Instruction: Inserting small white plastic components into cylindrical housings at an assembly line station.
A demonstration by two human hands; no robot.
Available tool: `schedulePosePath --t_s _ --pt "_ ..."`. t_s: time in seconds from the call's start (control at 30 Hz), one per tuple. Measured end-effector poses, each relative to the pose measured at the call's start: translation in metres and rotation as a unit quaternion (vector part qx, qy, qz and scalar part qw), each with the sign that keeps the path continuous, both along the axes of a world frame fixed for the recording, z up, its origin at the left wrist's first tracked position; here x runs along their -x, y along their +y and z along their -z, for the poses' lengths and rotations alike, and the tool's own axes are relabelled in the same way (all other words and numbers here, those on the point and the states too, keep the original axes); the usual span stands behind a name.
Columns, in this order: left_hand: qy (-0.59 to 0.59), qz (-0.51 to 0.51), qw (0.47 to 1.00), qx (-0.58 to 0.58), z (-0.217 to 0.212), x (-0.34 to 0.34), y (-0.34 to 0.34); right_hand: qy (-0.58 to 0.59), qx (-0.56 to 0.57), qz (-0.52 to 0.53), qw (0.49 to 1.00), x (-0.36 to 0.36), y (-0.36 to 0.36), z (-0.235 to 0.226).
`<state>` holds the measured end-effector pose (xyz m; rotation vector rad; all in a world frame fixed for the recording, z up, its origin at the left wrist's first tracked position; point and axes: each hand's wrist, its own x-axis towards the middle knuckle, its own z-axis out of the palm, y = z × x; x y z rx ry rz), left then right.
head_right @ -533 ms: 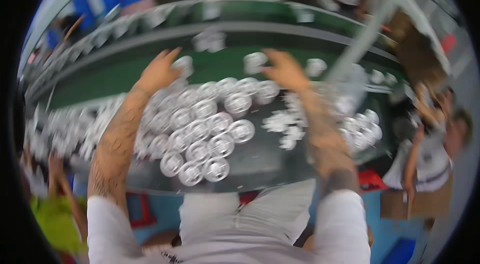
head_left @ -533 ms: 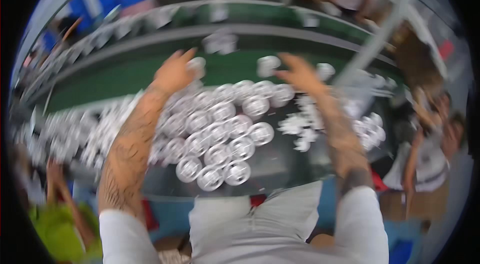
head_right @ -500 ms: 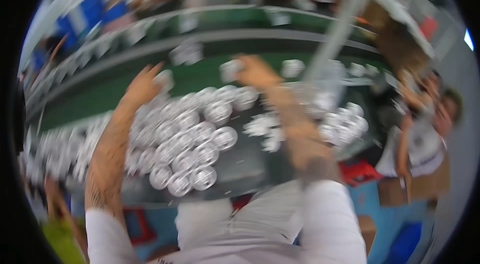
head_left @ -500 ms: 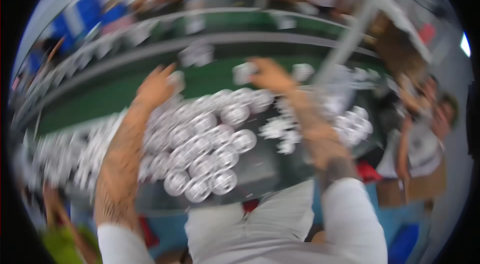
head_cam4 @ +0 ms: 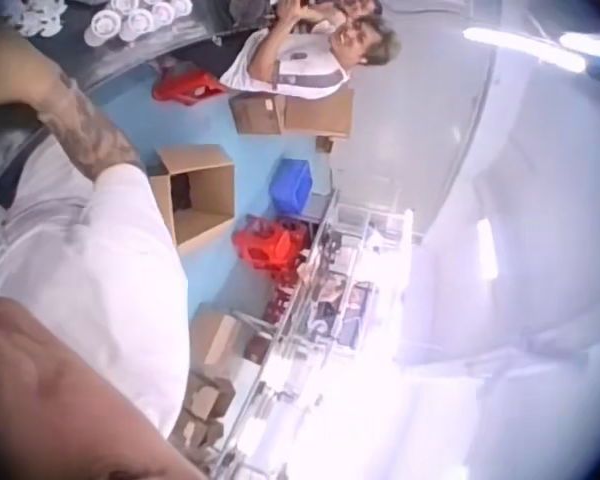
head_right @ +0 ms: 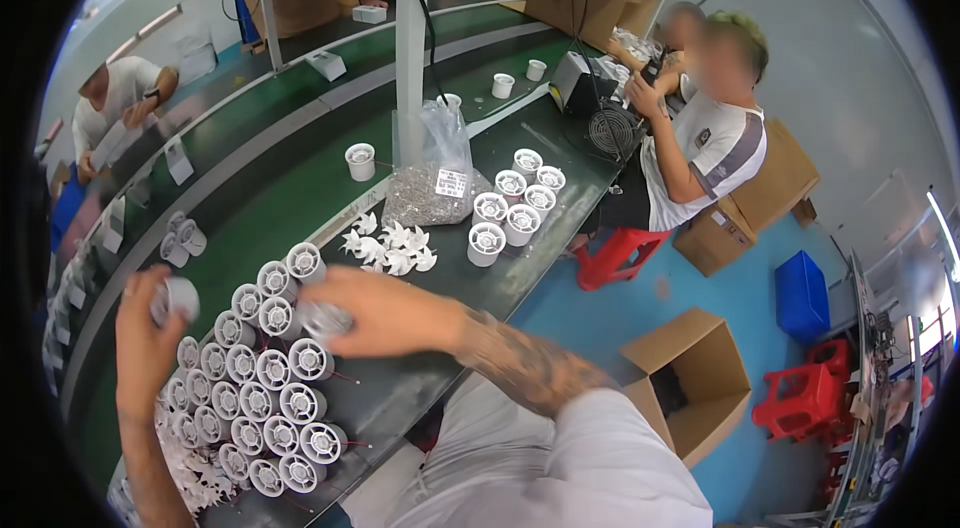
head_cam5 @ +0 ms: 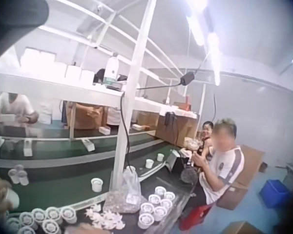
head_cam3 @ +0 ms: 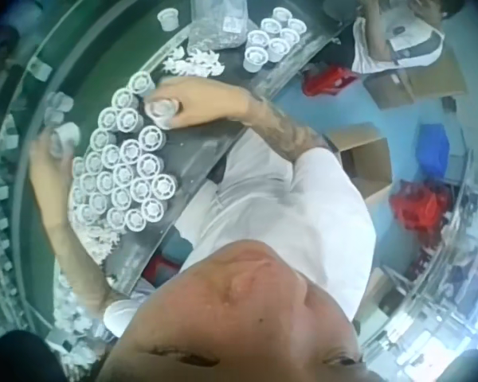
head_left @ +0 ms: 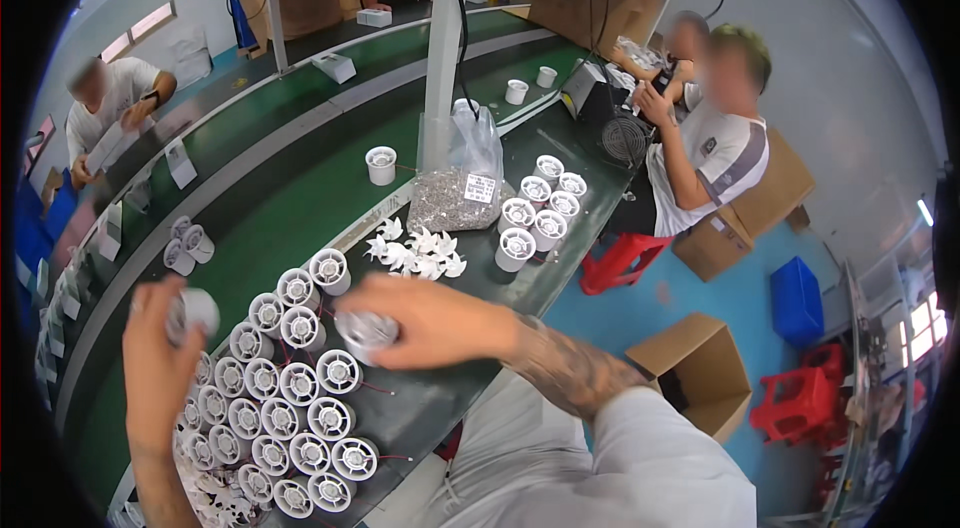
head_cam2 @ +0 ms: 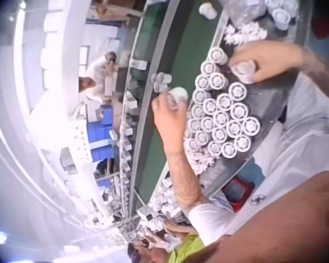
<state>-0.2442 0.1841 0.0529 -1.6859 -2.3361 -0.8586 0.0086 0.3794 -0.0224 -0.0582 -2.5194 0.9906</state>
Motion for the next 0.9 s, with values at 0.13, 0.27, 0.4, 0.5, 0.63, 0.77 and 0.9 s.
schedulePosePath --t_s 0.13,0.27,0.4,0.5,0.63,0.77,0.9 --pt "0.014 0.157 0.981 0.115 -0.01 -0.112 -0.026 -0.109 0.056 0.024 0.992 -0.069 -0.024 0.029" --pt "0.086 0.259 0.947 0.171 0.013 -0.166 -0.019 -0.115 0.078 0.039 0.99 -0.08 -0.037 0.051" --pt "0.136 0.264 0.938 0.18 0.057 -0.174 -0.003 -0.069 0.123 0.054 0.989 -0.078 -0.045 0.061" --pt "0.218 0.239 0.934 0.15 0.08 -0.171 -0.006 -0.023 0.126 0.053 0.99 -0.08 -0.048 0.066" --pt "0.203 0.186 0.946 0.171 0.089 -0.165 -0.022 -0.009 0.234 0.084 0.969 -0.078 -0.045 0.075" --pt "0.221 0.145 0.957 0.121 0.079 -0.168 -0.002 0.009 0.211 0.166 0.963 -0.095 -0.02 0.072" --pt "0.001 0.23 0.973 0.011 0.086 -0.201 -0.046 0.01 0.152 0.174 0.973 -0.08 0.008 0.038"
